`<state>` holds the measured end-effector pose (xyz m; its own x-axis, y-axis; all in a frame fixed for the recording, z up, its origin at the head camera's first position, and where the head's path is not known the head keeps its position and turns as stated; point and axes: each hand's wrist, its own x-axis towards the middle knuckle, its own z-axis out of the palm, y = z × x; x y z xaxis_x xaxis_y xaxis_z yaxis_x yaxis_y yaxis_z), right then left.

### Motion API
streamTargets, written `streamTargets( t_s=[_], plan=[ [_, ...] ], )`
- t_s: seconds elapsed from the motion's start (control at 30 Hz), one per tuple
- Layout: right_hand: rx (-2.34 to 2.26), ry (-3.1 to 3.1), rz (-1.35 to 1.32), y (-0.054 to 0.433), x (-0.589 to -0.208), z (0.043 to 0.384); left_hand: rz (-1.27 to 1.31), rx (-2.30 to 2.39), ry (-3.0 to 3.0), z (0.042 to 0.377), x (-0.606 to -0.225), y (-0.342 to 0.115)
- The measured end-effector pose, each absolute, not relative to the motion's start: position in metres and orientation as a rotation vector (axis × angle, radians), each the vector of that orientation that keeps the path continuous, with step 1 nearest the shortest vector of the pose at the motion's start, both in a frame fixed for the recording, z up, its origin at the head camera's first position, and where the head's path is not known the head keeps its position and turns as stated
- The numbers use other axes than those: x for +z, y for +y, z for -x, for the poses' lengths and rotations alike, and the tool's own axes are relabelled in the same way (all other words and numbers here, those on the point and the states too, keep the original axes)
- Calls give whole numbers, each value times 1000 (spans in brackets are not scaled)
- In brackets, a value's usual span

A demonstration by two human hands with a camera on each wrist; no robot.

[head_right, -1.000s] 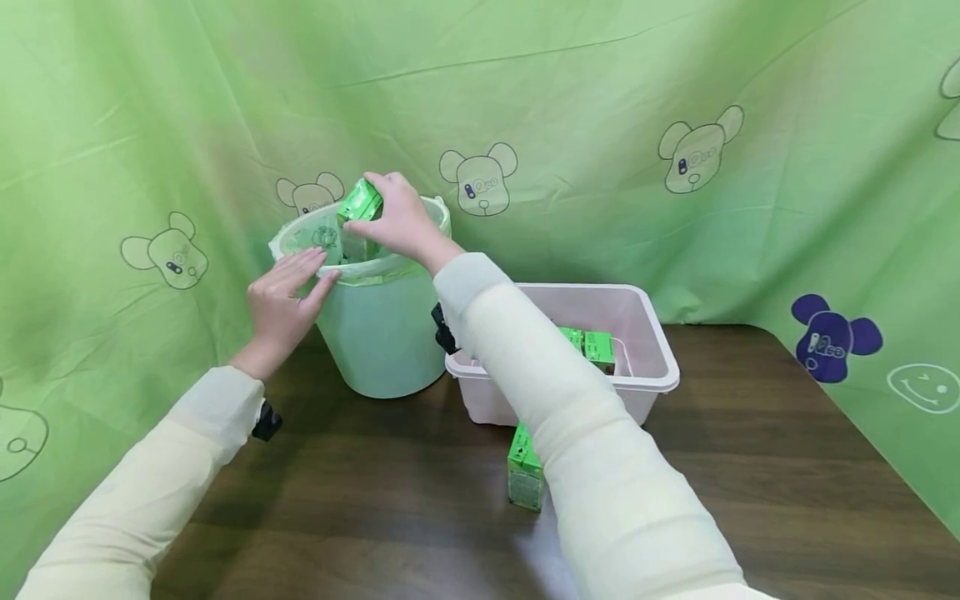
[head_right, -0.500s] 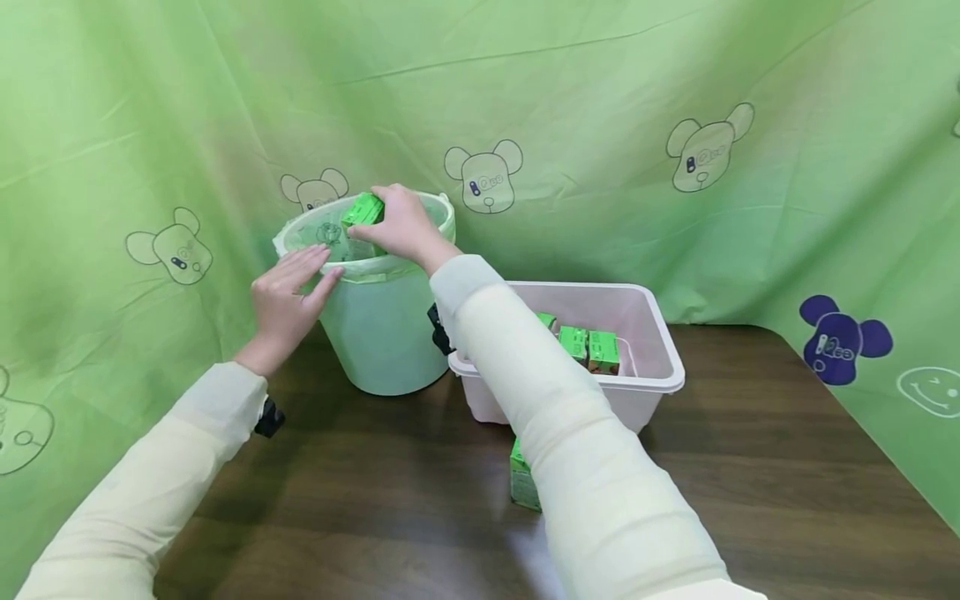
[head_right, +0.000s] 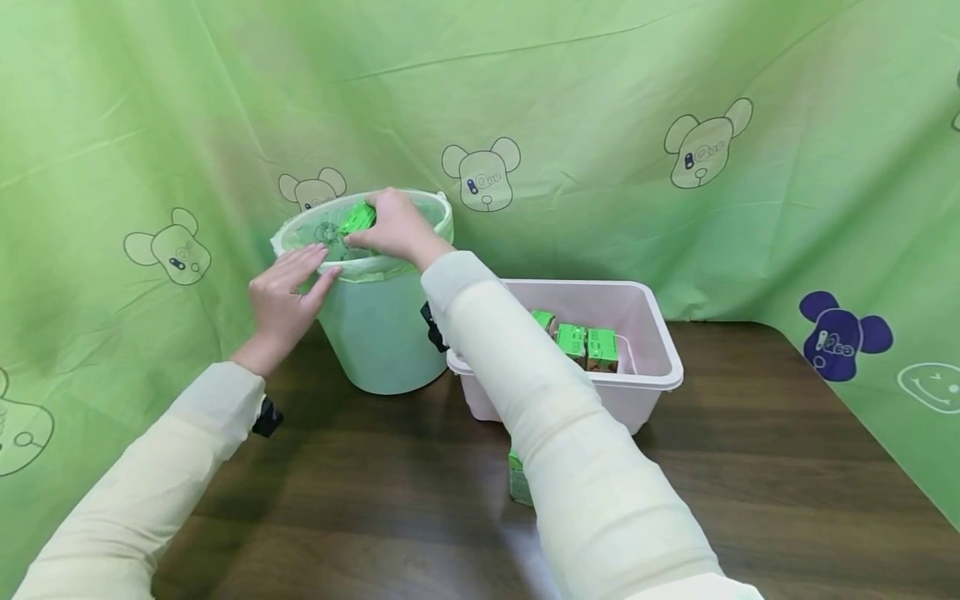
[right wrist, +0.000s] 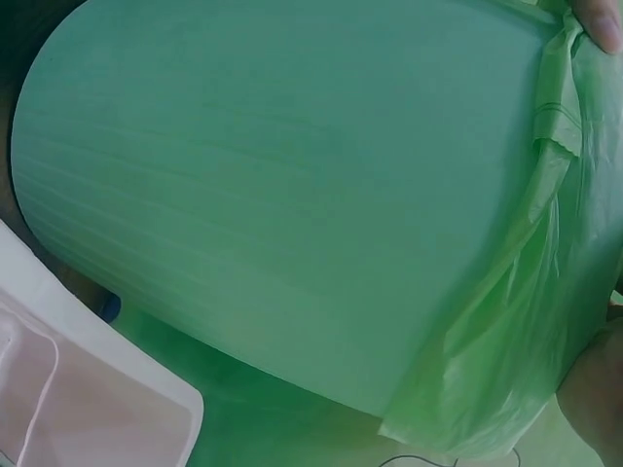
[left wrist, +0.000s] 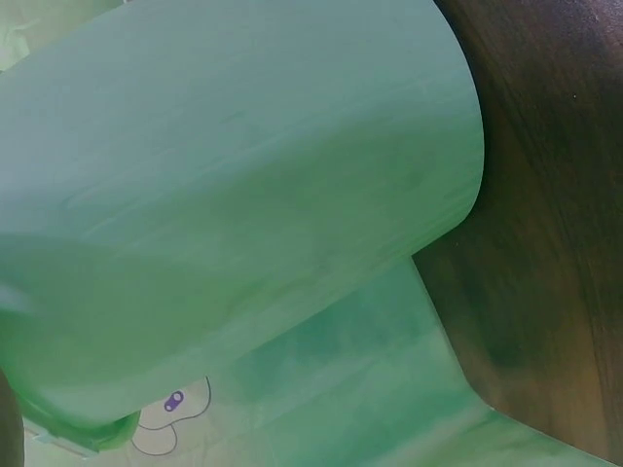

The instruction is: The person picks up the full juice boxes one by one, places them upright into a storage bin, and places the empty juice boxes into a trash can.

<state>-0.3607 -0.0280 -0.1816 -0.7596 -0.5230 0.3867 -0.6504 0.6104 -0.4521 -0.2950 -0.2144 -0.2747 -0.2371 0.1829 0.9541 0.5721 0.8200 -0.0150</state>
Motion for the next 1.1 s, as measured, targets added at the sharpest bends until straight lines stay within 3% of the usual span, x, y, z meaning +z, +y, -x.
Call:
streamTargets(
  t_s=[1.1],
  plan=[
    [787, -2737, -1039, -20, -180, 361, 592, -431, -1785, 296, -276, -217]
  ],
)
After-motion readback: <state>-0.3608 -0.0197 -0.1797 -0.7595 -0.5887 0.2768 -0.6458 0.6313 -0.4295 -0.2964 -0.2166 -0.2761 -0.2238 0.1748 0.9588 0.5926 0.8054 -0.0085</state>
